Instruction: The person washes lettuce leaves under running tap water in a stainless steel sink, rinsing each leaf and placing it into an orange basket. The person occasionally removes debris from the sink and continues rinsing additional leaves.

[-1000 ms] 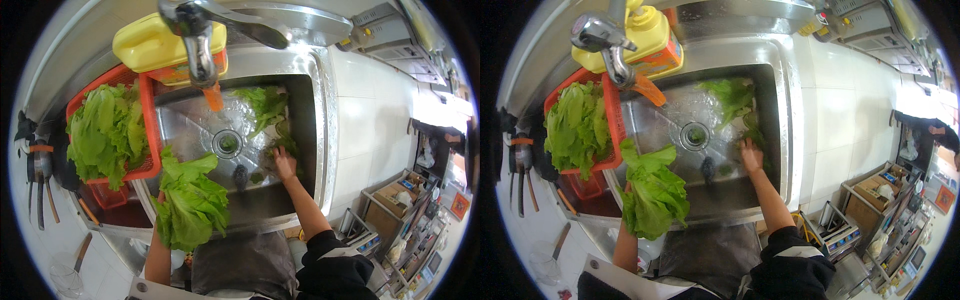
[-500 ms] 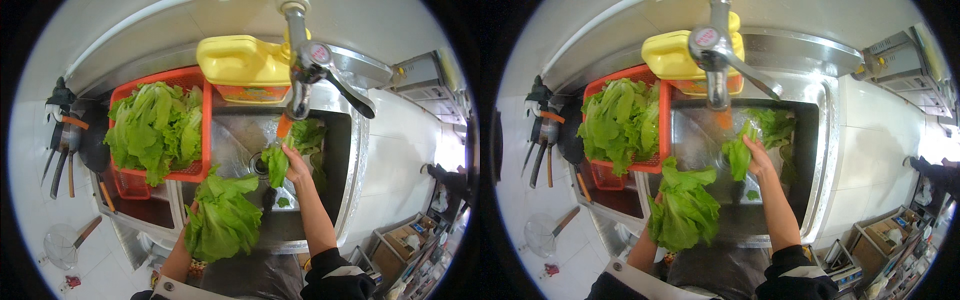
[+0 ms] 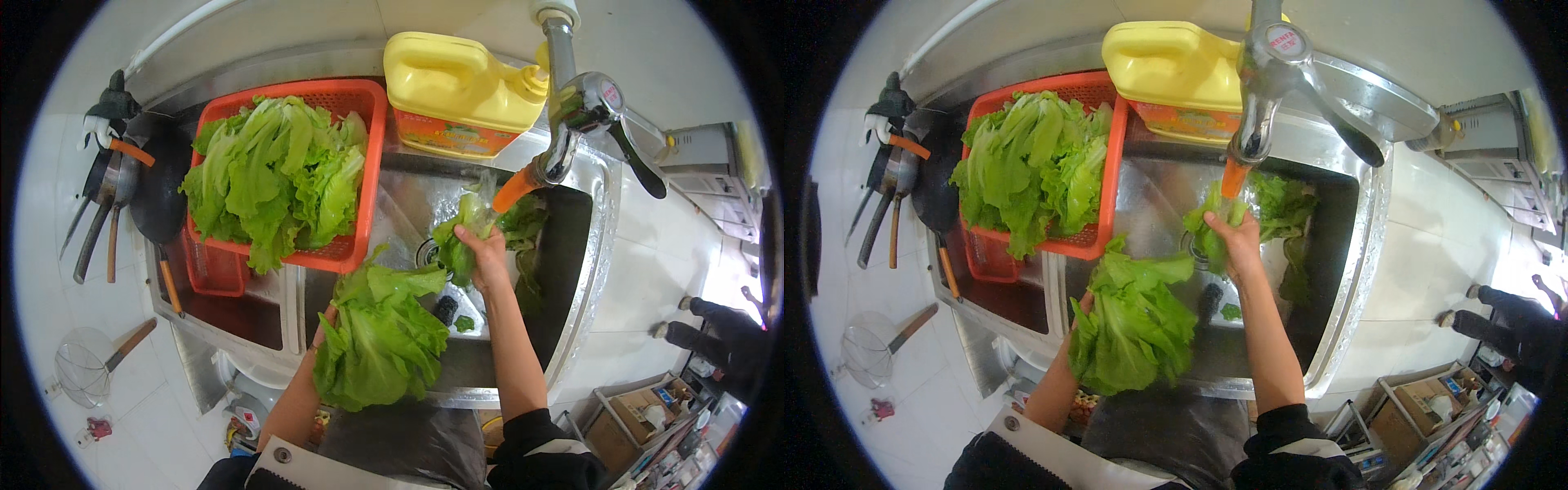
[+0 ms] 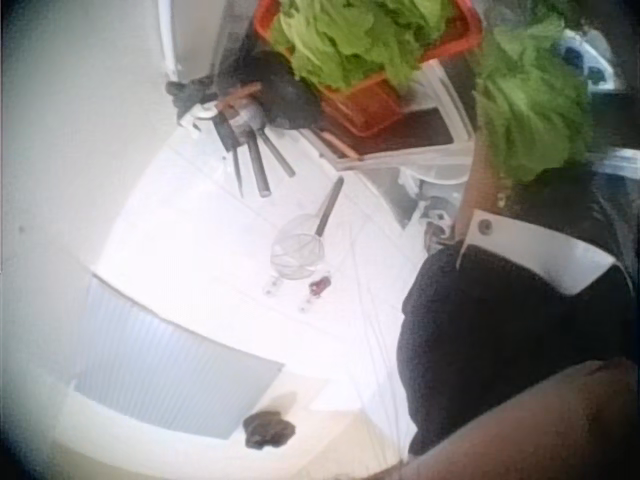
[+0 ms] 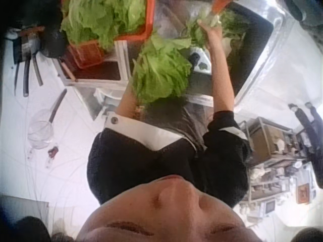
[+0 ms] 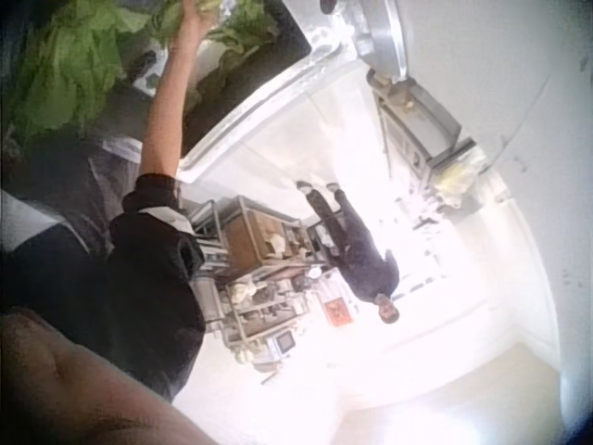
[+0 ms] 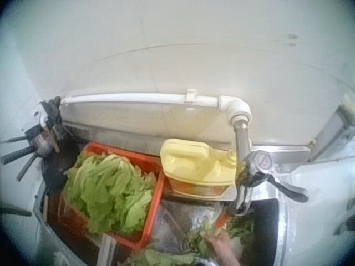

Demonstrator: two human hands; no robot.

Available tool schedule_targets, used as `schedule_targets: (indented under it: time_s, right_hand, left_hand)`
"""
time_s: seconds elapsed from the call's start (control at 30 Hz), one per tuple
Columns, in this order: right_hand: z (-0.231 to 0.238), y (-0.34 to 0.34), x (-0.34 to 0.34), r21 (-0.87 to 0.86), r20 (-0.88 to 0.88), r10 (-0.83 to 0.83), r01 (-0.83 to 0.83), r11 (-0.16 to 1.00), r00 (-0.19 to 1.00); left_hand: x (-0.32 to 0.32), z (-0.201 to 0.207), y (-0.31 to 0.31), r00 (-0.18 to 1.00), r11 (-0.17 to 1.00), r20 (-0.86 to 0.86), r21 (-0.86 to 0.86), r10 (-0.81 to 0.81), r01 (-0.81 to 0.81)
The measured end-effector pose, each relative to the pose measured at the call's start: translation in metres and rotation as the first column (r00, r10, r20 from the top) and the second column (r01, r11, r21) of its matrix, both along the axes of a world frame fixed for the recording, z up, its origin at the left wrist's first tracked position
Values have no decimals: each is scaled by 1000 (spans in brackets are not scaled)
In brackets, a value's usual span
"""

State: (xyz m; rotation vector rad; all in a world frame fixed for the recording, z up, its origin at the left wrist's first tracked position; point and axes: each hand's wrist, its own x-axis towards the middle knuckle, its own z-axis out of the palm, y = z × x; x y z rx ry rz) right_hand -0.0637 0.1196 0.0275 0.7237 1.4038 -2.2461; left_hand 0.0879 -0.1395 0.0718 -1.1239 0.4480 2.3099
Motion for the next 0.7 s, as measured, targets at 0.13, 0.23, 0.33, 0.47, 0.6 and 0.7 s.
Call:
schedule_targets:
  time_s: [0.13, 0.23, 0.33, 0.47, 0.6, 0.7]
  right_hand:
    - [-3, 9, 0, -134, 108, -180, 194, 972, 978]
    - [-1, 17, -1, -252, 104, -192, 213, 944, 976]
    - [1, 16, -1, -250, 57, -148, 158, 955, 987]
    - [5, 21, 0, -177, -10, -128, 124, 976, 992]
    - [13, 46, 1, 186, -44, -64, 71, 980, 997]
    - [18, 59, 2, 43, -20, -129, 130, 991, 991]
  left_hand:
    - [3, -16, -5, 1000, 1000, 28, -1, -4, 4]
    - [5, -21, -8, 1000, 1000, 28, 25, 6, -6]
    - [7, -20, -7, 1000, 1000, -4, 8, 4, -4]
    - [9, -19, -6, 999, 1000, 41, -21, 12, -11]
    - [4, -28, -7, 1000, 999, 12, -29, -21, 21]
    - [0, -38, -6, 991, 989, -93, -128, -91, 79]
